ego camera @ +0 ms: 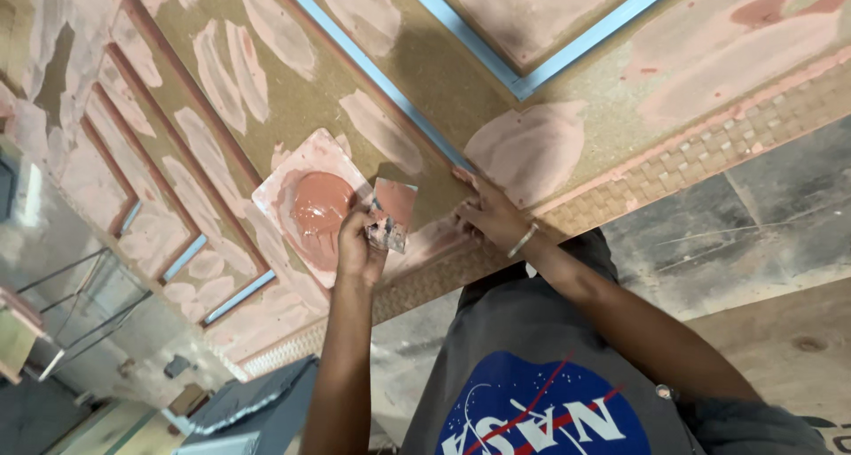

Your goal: The person uses a putty knife to scoop pink filler from a square tile and applies it into the grooves of a wooden board. The person repeatedly smooths the filler along the grooves and edges of the board.

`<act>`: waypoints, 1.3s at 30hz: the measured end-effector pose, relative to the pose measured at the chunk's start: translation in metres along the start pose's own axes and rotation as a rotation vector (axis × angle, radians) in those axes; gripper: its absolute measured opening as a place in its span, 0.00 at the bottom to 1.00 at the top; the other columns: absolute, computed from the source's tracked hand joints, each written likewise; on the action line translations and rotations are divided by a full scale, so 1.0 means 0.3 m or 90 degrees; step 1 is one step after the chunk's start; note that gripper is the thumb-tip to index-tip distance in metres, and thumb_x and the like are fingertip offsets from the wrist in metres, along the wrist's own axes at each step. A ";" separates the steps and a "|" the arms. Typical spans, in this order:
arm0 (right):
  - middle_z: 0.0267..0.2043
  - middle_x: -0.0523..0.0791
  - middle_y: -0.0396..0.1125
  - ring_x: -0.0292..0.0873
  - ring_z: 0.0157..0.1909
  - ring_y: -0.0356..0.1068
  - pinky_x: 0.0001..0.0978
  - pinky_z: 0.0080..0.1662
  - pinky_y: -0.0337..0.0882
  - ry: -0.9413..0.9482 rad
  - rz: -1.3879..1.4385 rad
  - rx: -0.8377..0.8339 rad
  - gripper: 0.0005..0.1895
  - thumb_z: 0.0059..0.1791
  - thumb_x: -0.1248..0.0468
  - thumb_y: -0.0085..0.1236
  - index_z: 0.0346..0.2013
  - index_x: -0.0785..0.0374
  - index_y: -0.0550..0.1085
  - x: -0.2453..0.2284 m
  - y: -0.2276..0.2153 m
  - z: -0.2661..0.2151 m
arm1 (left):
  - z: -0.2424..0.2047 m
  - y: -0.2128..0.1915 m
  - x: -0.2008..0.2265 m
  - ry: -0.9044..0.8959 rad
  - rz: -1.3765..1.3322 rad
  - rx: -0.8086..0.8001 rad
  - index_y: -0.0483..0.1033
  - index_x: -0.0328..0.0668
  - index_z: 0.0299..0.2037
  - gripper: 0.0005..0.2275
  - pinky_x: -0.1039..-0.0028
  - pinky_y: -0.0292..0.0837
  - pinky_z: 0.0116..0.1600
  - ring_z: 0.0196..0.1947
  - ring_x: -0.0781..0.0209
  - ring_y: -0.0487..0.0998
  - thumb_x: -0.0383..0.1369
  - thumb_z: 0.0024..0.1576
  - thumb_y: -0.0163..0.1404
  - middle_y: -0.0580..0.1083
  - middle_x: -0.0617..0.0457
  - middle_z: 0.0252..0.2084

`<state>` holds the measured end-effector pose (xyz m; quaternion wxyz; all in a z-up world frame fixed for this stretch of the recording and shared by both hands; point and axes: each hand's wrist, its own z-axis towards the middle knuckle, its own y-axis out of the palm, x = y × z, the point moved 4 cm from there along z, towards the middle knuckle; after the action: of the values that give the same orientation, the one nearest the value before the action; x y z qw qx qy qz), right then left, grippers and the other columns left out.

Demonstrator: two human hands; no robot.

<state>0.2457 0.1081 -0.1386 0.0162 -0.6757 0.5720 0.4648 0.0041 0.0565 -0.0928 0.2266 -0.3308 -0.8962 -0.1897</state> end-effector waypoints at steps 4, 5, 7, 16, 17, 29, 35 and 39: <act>0.54 0.68 0.64 0.60 0.48 0.68 0.45 0.43 0.72 -0.276 -0.326 0.065 0.50 0.47 0.69 0.56 0.78 0.67 0.40 -0.070 0.008 0.028 | 0.026 -0.046 -0.044 -0.028 -0.017 -0.040 0.70 0.29 0.53 0.18 0.61 0.79 0.46 0.40 0.51 0.80 0.27 0.53 0.43 0.77 0.45 0.43; 0.65 0.75 0.60 0.70 0.59 0.66 0.50 0.50 0.74 -0.476 -0.452 0.066 0.55 0.45 0.69 0.59 0.78 0.71 0.36 -0.123 0.031 -0.008 | 0.031 -0.050 -0.060 -0.037 -0.026 -0.053 0.71 0.29 0.53 0.18 0.61 0.79 0.46 0.40 0.51 0.80 0.27 0.53 0.43 0.77 0.45 0.42; 0.53 0.64 0.68 0.63 0.50 0.72 0.54 0.53 0.73 0.061 -0.669 -0.055 0.51 0.50 0.61 0.53 0.77 0.65 0.32 -0.082 0.021 -0.028 | 0.037 -0.056 -0.079 -0.049 -0.037 -0.047 0.71 0.30 0.54 0.18 0.61 0.78 0.45 0.39 0.52 0.80 0.27 0.53 0.43 0.77 0.45 0.42; 0.39 0.63 0.72 0.61 0.39 0.74 0.52 0.41 0.74 -0.001 -0.744 0.082 0.53 0.42 0.62 0.57 0.71 0.79 0.37 -0.066 0.116 0.147 | -0.007 -0.065 -0.049 -0.029 -0.023 -0.018 0.68 0.31 0.57 0.19 0.63 0.79 0.48 0.43 0.53 0.80 0.26 0.54 0.43 0.77 0.45 0.45; 0.38 0.61 0.72 0.60 0.37 0.75 0.50 0.40 0.74 0.037 -0.731 0.084 0.54 0.43 0.64 0.56 0.72 0.80 0.36 -0.052 0.131 0.174 | -0.020 -0.064 -0.046 -0.031 -0.024 -0.003 0.69 0.33 0.58 0.21 0.65 0.79 0.48 0.43 0.55 0.80 0.26 0.52 0.42 0.77 0.47 0.46; 0.33 0.54 0.75 0.56 0.38 0.76 0.50 0.52 0.73 0.233 -0.741 0.050 0.55 0.48 0.53 0.51 0.72 0.81 0.30 0.111 0.068 -0.137 | -0.004 -0.078 -0.145 -0.049 -0.013 -0.087 0.70 0.32 0.52 0.15 0.63 0.78 0.48 0.40 0.54 0.78 0.24 0.54 0.42 0.75 0.47 0.41; 0.36 0.60 0.73 0.60 0.35 0.74 0.54 0.44 0.71 0.006 -0.808 0.179 0.55 0.47 0.50 0.53 0.66 0.92 0.36 0.256 0.074 -0.186 | -0.035 -0.036 -0.150 -0.040 0.051 -0.132 0.69 0.32 0.49 0.13 0.64 0.76 0.49 0.41 0.56 0.78 0.23 0.54 0.42 0.75 0.48 0.41; 0.34 0.55 0.73 0.58 0.36 0.74 0.53 0.43 0.73 0.119 -0.705 0.118 0.50 0.51 0.52 0.50 0.70 0.86 0.39 0.116 0.141 -0.291 | -0.088 -0.023 -0.164 -0.037 0.069 -0.168 0.71 0.35 0.54 0.18 0.66 0.75 0.47 0.38 0.59 0.76 0.23 0.52 0.42 0.74 0.50 0.39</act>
<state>0.2626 0.0187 -0.0899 0.2663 -0.9087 0.1695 0.2732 0.0402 0.0138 -0.0986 0.1649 -0.4112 -0.8503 -0.2839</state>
